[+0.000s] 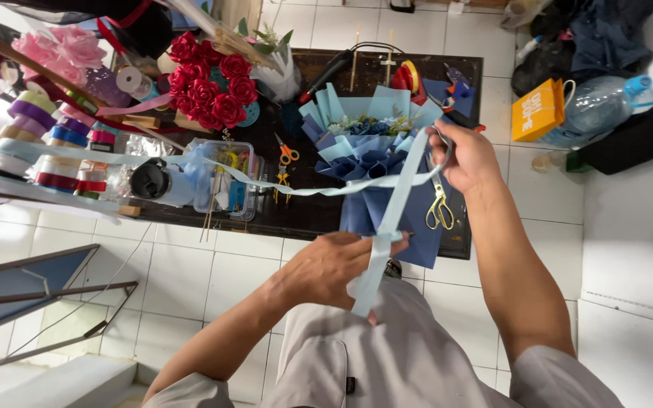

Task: The person folds a light blue ribbon into loops and ties it into a bow by hand. They then attach the bow to a blue-wrapped bouquet and trim the ribbon ends using scissors.

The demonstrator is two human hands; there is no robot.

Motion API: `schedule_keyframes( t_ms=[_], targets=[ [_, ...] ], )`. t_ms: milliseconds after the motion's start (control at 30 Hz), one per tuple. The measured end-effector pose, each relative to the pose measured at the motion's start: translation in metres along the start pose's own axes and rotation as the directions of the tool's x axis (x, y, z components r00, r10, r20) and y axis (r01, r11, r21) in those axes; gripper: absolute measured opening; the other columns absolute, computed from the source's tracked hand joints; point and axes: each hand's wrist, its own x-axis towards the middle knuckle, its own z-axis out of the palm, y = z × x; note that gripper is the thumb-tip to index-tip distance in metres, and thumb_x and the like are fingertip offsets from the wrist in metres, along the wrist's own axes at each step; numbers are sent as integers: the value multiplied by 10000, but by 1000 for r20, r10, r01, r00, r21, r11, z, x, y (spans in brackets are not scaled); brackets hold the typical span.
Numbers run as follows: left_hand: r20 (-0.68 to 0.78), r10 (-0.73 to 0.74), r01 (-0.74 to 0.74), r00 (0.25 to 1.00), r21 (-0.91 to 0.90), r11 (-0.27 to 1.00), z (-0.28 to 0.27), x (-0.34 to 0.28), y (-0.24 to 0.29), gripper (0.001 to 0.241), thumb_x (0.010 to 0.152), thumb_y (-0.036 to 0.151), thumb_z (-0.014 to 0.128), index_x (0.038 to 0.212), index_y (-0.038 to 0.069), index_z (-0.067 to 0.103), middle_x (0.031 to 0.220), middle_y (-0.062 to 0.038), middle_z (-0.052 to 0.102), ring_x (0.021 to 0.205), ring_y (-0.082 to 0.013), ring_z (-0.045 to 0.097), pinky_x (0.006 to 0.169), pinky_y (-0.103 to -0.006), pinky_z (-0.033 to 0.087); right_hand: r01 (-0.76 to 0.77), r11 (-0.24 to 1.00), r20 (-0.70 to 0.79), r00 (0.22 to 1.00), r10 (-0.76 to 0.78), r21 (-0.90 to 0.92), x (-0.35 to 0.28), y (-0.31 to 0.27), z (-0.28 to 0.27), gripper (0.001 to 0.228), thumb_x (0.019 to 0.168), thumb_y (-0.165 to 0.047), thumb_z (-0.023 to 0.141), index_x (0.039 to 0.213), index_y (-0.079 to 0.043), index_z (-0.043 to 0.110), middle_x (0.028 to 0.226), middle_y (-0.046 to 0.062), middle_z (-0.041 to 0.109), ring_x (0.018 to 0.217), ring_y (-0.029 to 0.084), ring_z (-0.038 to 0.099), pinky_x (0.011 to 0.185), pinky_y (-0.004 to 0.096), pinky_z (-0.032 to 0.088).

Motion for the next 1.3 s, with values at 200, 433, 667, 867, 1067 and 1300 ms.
schedule_keyframes(
  t_ms=[200,433,667,867,1067,1300],
  targets=[
    [59,-55,35,997,290,956,12,-7,-38,1102,739,888,675,1487,81,632,1474,-77,674,804,-305,761,886,-460,604,73,997,8,997,-73,18,5,-44,14,187,1049,-197,794,1009,-16,767,817,158,786,487,176,614,508,275,453],
    [247,-218,66,944,508,859,-15,11,-65,657,589,496,840,1150,179,716,1316,26,665,747,-249,744,776,-420,571,149,987,42,988,-146,-62,-56,-69,39,162,1070,-170,776,1040,-11,776,857,202,788,505,220,666,504,265,506],
    [-174,-307,350,936,348,869,-57,25,-129,1110,632,640,922,1583,154,621,1571,-4,648,745,-300,760,709,-416,598,253,957,48,967,-249,-145,-142,-25,50,181,1066,-165,705,957,-29,751,684,194,682,493,253,639,451,330,468],
    [-323,-333,441,886,359,823,-96,62,-129,1167,725,482,930,1751,267,418,1726,66,514,728,-313,759,643,-387,541,388,907,300,895,-330,-161,-199,45,94,230,988,-62,753,780,33,755,682,174,660,698,239,650,606,339,545],
    [-367,-306,333,878,9,943,-91,83,-113,1232,773,518,1068,1755,258,371,1652,-198,575,645,-264,720,612,-377,557,610,778,489,730,-477,-152,-188,61,88,201,952,0,830,761,54,795,749,141,631,725,168,526,639,314,490],
    [-242,-176,43,954,-471,881,-80,77,-42,1340,466,404,1132,1621,72,539,1525,-207,680,1380,-392,682,1244,-531,478,684,545,456,730,-509,-485,-145,65,36,88,911,-88,858,987,-66,897,520,90,613,474,153,538,500,295,387]
  ],
)
